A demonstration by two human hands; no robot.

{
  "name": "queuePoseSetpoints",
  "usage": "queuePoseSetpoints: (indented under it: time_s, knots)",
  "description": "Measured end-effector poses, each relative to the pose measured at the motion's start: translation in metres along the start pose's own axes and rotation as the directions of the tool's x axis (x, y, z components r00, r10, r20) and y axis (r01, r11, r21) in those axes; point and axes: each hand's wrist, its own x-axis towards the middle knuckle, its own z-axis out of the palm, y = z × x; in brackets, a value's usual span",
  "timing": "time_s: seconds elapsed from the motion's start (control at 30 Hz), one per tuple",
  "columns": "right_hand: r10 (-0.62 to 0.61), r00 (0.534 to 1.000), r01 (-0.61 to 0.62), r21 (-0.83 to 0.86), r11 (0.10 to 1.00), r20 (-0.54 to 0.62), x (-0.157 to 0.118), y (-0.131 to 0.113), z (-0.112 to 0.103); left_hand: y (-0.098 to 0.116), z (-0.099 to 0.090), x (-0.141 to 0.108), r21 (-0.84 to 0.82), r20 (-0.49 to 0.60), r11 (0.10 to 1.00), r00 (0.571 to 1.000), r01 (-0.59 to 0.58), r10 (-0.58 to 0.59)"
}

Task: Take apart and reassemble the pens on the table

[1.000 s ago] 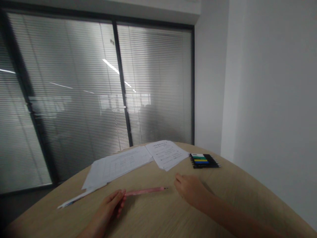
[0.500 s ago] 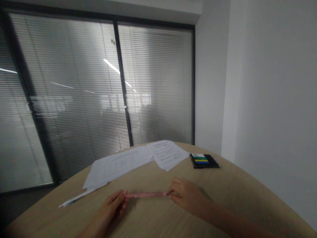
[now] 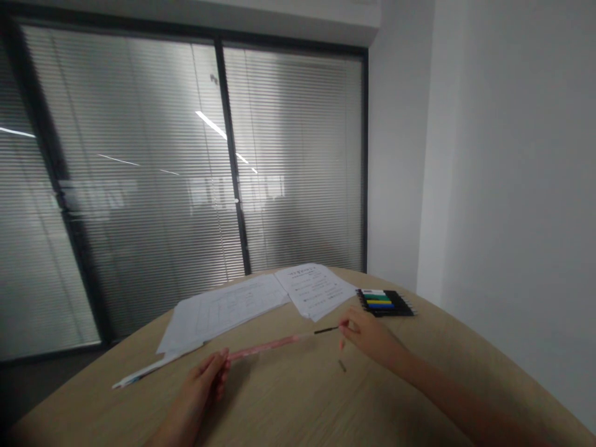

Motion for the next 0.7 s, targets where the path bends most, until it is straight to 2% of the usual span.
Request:
queuePoseSetpoints:
  time_s: [0.2, 0.33, 0.47, 0.7]
  knots:
    - [0.055, 0.997, -0.057, -0.019, 0.998, -0.062, -0.001, 0.030, 0.010, 0.005, -0.001, 0.002, 0.058, 0.000, 0.998, 1.000, 0.009, -0.009]
    - [0.061, 0.996, -0.065, -0.049, 0.997, -0.066, -0.008, 0.039, 0.021, 0.017, -0.009, 0.011, 0.171, 0.048, 0.981, 0.996, -0.088, 0.081]
    - [0.064, 0.997, -0.066, -0.076, 0.995, -0.036, -0.012, 0.043, 0.029, 0.029, -0.022, 0.027, 0.290, 0.055, 0.929, 0.974, -0.228, 0.222]
    - [0.049, 0.998, -0.043, -0.133, 0.990, 0.046, -0.012, 0.046, 0.035, 0.048, -0.037, 0.039, 0.361, 0.105, 0.899, 0.969, -0.248, 0.225]
